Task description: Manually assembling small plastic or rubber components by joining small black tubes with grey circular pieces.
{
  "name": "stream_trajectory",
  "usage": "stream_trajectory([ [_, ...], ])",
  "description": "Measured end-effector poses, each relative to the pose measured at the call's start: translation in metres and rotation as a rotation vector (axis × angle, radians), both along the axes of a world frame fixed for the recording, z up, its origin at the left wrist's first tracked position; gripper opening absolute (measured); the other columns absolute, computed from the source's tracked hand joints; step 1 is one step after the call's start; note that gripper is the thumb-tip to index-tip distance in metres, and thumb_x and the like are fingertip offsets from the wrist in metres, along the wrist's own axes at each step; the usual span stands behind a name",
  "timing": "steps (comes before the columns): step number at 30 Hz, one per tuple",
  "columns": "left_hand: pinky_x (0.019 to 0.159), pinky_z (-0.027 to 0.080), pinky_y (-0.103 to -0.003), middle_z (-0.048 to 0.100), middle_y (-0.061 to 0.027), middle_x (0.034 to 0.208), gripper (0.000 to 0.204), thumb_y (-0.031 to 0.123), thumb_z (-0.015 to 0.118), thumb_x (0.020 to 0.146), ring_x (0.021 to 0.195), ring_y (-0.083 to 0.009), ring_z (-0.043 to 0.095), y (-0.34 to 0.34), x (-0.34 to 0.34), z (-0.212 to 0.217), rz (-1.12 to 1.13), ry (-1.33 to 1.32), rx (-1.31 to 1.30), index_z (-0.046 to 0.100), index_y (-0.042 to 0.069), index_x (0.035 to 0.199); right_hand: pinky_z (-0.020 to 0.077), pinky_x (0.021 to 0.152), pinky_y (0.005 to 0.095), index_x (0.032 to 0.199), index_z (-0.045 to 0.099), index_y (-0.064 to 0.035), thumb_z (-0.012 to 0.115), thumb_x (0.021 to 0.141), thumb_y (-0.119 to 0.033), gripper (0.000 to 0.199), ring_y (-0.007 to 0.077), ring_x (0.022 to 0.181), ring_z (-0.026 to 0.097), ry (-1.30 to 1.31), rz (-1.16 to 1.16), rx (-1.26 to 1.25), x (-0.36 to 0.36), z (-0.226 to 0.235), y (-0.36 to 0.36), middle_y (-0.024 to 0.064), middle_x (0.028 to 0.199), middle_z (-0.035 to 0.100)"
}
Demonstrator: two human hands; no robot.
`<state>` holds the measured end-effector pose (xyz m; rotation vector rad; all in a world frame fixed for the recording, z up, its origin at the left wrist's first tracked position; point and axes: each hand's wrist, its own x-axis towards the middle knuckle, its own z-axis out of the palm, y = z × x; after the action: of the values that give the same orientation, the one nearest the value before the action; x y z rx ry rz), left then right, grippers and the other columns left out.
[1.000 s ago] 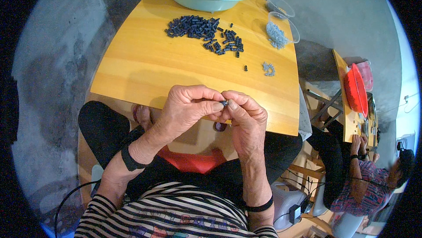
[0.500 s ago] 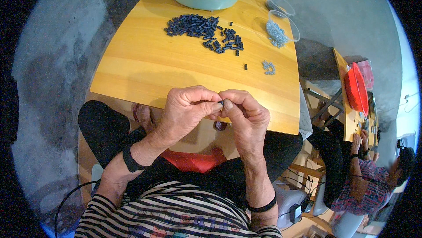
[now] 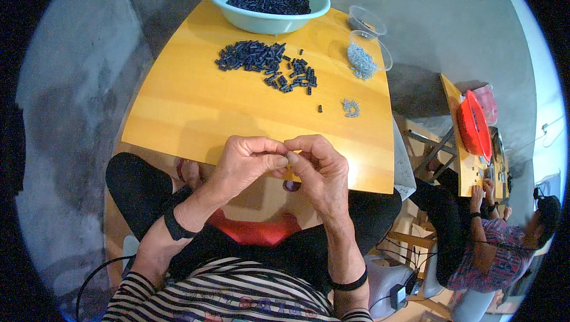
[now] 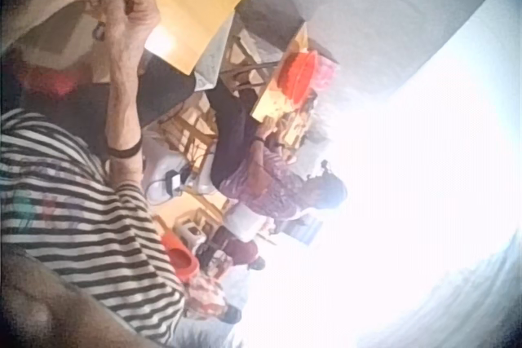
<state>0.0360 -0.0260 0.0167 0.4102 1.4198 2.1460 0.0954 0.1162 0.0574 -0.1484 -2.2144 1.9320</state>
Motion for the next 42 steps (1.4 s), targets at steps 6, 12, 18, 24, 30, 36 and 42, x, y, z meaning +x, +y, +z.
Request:
stream_trajectory([
  [6,0.056,0.052,-0.021,0.067,-0.0072,0.075,0.014,0.006,0.067,0.083,0.063,-0.0084,0.062,0.0,-0.006,-0.012,-0.007,0.196,-0.084,0.068,-0.002,0.094,0.0504,0.067,0.0224,0.098,0.06,0.002,0.057,0.086,0.003,0.013,0.0095,0.073,0.062,-0.158,0.106,-0.088,-0.005,0.006,0.009,0.0048,0.079,0.065],
  [12,0.061,0.052,-0.022,0.066,-0.0075,0.074,0.014,0.008,0.066,0.084,0.065,-0.0101,0.062,0.002,-0.008,-0.007,0.004,0.106,-0.064,0.067,-0.004,0.092,0.0444,0.056,0.0222,0.094,0.065,0.0013,0.061,0.085,-0.007,0.014,0.0074,0.061,0.053,-0.064,-0.13,0.166,-0.037,-0.008,0.048,0.0013,0.074,0.061],
  [18,0.062,0.052,-0.022,0.066,-0.0087,0.074,0.015,0.009,0.067,0.085,0.065,-0.0104,0.062,0.001,-0.012,-0.008,0.084,0.105,-0.03,0.067,-0.004,0.092,0.0485,0.06,0.0351,0.088,0.063,0.0008,0.065,0.081,-0.012,0.015,0.0246,0.064,0.061,0.025,-0.248,0.798,-0.076,-0.03,0.071,0.0142,0.079,0.065],
  [24,0.061,0.052,-0.023,0.066,-0.0092,0.074,0.013,0.008,0.067,0.084,0.065,-0.0107,0.062,-0.001,-0.018,-0.009,0.143,0.147,-0.04,0.067,-0.004,0.091,0.0474,0.065,0.0439,0.079,0.06,-0.0017,0.065,0.079,-0.011,0.011,0.0355,0.075,0.059,0.166,-0.214,1.031,-0.09,-0.04,0.073,0.0172,0.08,0.062],
  [30,0.061,0.053,-0.023,0.066,-0.0084,0.076,0.011,0.004,0.066,0.083,0.066,-0.011,0.062,-0.001,-0.018,-0.012,0.174,0.246,-0.031,0.067,-0.003,0.092,0.0448,0.053,0.0277,0.081,0.06,-0.0023,0.063,0.084,-0.01,0.009,0.0132,0.059,0.056,-0.185,-0.061,0.282,-0.066,-0.011,0.064,0.0029,0.07,0.06],
  [36,0.062,0.053,-0.023,0.065,-0.008,0.078,0.011,0.002,0.066,0.082,0.067,-0.0114,0.063,-0.001,-0.017,-0.009,0.167,0.316,-0.101,0.067,-0.003,0.092,0.0451,0.055,0.0202,0.086,0.065,-0.0023,0.067,0.083,-0.011,0.009,0.0062,0.061,0.054,-0.135,0.258,-0.139,-0.043,0.003,0.042,0.0008,0.072,0.062],
  [42,0.062,0.052,-0.023,0.065,-0.0078,0.077,0.01,0.001,0.066,0.082,0.067,-0.0118,0.063,-0.001,-0.015,-0.007,0.161,0.299,-0.128,0.067,-0.004,0.09,0.045,0.053,0.0207,0.087,0.066,-0.0026,0.069,0.082,-0.013,0.012,0.0068,0.058,0.054,-0.151,0.275,-0.167,-0.044,-0.008,0.036,0.0011,0.071,0.063],
])
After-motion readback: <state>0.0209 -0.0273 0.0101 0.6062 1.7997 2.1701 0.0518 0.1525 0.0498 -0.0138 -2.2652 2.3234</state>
